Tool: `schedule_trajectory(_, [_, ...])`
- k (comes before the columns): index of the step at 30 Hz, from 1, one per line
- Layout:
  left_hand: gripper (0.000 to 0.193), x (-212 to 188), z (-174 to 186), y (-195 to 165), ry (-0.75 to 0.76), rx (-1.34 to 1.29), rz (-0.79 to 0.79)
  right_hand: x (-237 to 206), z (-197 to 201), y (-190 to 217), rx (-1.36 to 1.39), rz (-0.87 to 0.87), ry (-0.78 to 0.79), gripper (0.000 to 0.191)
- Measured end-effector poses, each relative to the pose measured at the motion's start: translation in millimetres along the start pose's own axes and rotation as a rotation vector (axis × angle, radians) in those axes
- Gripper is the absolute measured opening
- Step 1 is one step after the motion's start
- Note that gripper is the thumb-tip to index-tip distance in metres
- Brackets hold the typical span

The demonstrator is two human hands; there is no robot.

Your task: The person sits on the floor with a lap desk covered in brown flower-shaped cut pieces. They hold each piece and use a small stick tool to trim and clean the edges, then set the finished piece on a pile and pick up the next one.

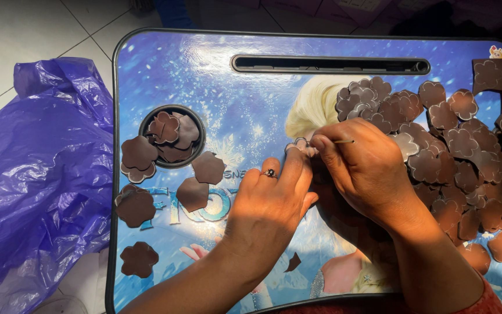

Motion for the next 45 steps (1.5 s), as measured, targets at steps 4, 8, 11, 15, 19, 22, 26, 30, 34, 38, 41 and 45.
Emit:
schedule_trajectory(4, [0.064,-0.5,1.1,0.9,-0.003,-0.008,-0.001,-0.4,-1.2,-0.3,0.034,-0.010,0.033,0.008])
schedule_trajectory(8, [0.064,-0.8,2.5,1.2,-0.011,-0.013,-0.004,0.0,1.2,-2.5,0.032,-0.025,0.029,0.008])
schedule_trajectory(11, [0.067,-0.2,3.6,1.8,-0.020,-0.031,-0.009,0.4,3.3,-4.8,0.042,-0.042,0.034,0.009])
schedule_trajectory(15, [0.069,0.8,7.6,3.4,-0.065,-0.050,-0.005,0.9,5.5,-4.7,0.034,-0.037,0.050,0.009])
schedule_trajectory(19, [0.064,2.4,7.1,6.5,-0.041,-0.105,-0.029,0.5,6.7,-3.4,0.043,-0.019,0.079,0.008])
schedule_trajectory(22, [0.062,4.0,9.8,9.2,-0.059,-0.111,-0.046,-0.7,6.3,-2.9,0.068,-0.020,0.098,0.007])
schedule_trajectory(26, [0.057,7.8,10.3,12.9,-0.037,-0.125,-0.077,-0.7,5.2,-3.0,0.080,-0.021,0.097,0.006])
schedule_trajectory(30, [0.054,7.9,13.9,13.7,-0.057,-0.124,-0.066,-1.3,2.3,-3.5,0.081,-0.041,0.116,0.007])
schedule_trajectory(34, [0.049,7.0,15.1,13.0,-0.088,-0.111,-0.055,-1.0,2.7,-5.2,0.067,-0.034,0.126,0.008])
schedule_trajectory(38, [0.043,6.2,15.7,12.6,-0.107,-0.129,-0.050,-1.9,5.9,-8.1,0.073,-0.054,0.098,0.009])
schedule_trajectory(41, [0.040,6.9,14.0,14.4,-0.081,-0.156,-0.054,-0.8,6.7,-9.4,0.071,-0.042,0.075,0.010])
schedule_trajectory(45, [0.038,14.8,-1.1,17.9,0.008,-0.205,-0.055,-0.5,7.8,-9.5,0.063,-0.025,0.060,0.011])
Point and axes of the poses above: each hand's wrist, its own x-axis towards the middle knuckle, its own z-axis out of the back of the hand, y = z × x, the point moved 7 cm from there along x, towards the middle knuckle, and after that the axes turned 3 degrees about z, right-handed, at the moved point
